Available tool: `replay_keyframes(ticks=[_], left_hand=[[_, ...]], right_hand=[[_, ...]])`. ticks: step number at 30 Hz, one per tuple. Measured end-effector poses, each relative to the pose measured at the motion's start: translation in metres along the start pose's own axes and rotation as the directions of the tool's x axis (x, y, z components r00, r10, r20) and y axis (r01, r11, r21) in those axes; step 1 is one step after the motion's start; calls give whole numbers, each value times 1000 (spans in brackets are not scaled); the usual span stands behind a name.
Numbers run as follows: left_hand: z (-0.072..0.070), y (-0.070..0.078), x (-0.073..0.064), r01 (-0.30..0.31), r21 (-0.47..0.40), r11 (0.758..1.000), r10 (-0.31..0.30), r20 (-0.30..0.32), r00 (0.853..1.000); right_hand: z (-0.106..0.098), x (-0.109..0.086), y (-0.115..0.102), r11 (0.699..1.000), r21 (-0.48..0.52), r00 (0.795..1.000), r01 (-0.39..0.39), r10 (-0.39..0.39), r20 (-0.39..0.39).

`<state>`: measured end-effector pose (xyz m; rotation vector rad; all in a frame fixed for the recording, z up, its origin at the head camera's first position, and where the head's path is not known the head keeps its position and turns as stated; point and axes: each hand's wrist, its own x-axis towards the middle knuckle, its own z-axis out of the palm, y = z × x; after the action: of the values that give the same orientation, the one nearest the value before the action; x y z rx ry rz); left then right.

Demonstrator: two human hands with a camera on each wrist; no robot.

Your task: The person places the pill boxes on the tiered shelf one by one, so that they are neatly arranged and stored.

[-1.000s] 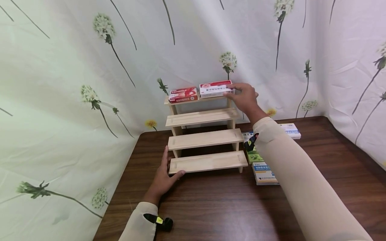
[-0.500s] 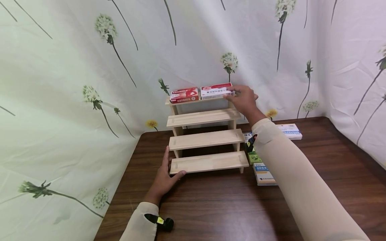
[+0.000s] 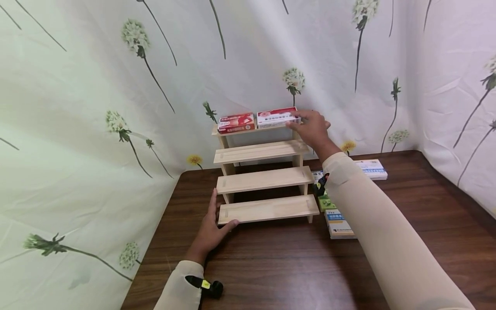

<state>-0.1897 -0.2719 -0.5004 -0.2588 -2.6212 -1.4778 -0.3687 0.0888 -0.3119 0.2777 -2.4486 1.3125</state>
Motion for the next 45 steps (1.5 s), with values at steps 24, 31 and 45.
replay_keyframes(ticks=[24,31,45], left_hand=[[1,0,0,-22,-16,1000,22,-3,1000],[0,3,-1,-8,-51,999,8,9,1000],[1,2,-1,-8,-36,999,8,8,1000]], right_hand=[[-19,-13,23,998,46,999,44,-44,1],[-24,-22,31,993,97,998,63,-62,-14],[-40,-38,49,995,94,995,45,-35,-98]])
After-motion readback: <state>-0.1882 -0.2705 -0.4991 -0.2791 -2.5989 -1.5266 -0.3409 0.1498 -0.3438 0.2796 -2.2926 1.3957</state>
